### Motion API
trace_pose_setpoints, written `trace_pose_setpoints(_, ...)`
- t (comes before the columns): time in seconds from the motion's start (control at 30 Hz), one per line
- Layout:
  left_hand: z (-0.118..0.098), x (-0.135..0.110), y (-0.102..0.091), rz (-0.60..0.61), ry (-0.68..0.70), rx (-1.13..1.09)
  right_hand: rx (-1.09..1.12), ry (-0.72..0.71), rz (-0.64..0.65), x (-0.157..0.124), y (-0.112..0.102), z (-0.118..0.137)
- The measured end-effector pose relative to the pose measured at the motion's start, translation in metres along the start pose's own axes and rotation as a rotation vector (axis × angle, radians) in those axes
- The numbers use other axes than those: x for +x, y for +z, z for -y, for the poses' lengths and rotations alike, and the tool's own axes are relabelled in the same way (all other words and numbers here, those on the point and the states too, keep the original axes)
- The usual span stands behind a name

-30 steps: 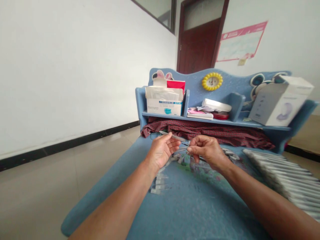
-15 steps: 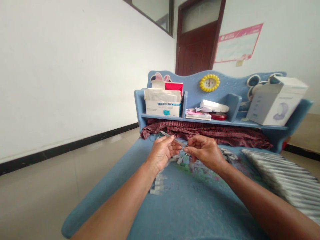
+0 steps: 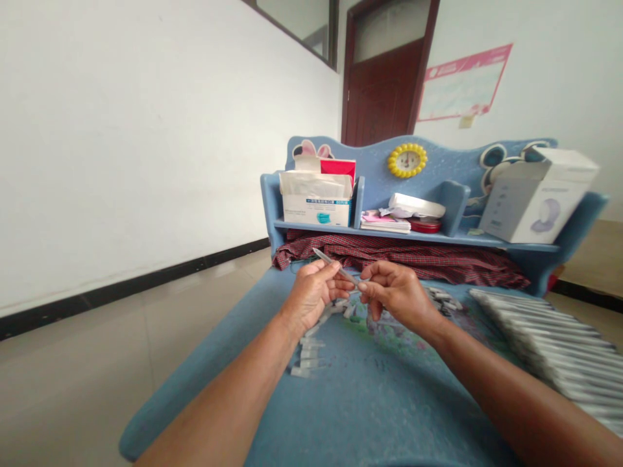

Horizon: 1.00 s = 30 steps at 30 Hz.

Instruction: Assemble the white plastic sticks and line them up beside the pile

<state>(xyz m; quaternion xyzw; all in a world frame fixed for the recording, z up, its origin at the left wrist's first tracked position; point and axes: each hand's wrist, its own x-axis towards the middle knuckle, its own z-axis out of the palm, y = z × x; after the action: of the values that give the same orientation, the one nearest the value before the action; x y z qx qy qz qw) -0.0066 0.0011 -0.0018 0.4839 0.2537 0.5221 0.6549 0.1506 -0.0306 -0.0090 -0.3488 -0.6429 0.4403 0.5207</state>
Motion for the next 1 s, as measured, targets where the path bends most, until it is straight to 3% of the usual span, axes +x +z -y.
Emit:
trace_pose_setpoints(0.17, 0.001, 0.002, -0.001, -0.017, 0.0, -0.014, 0.063, 0.096, 0.043, 0.0, 0.001, -0.001)
trace_pose_setpoints(0.37, 0.002, 0.004, -0.003, -0.096, 0.025, -0.021, -0.151, 0.071, 0.0, 0.003, -0.008, -0.005)
trace_pose_setpoints(0.57, 0.002, 0.004, -0.002, -0.091, 0.017, -0.007, -0.286, 0.084, 0.042, 0.002, -0.006, -0.006)
trace_pose_setpoints(0.7, 0.002, 0.004, -0.002, -0.095, 0.03, 0.012, -0.217, 0.197, 0.118, 0.001, -0.006, -0.003)
trace_pose_setpoints(0.87, 0.002, 0.005, -0.003, -0.106, 0.041, 0.036, -0.178, 0.14, 0.073, 0.002, -0.008, -0.003)
trace_pose_setpoints(1.0, 0.002, 0.005, -0.003, -0.1, 0.041, 0.036, -0.202, 0.187, 0.136, 0.001, -0.006, -0.001)
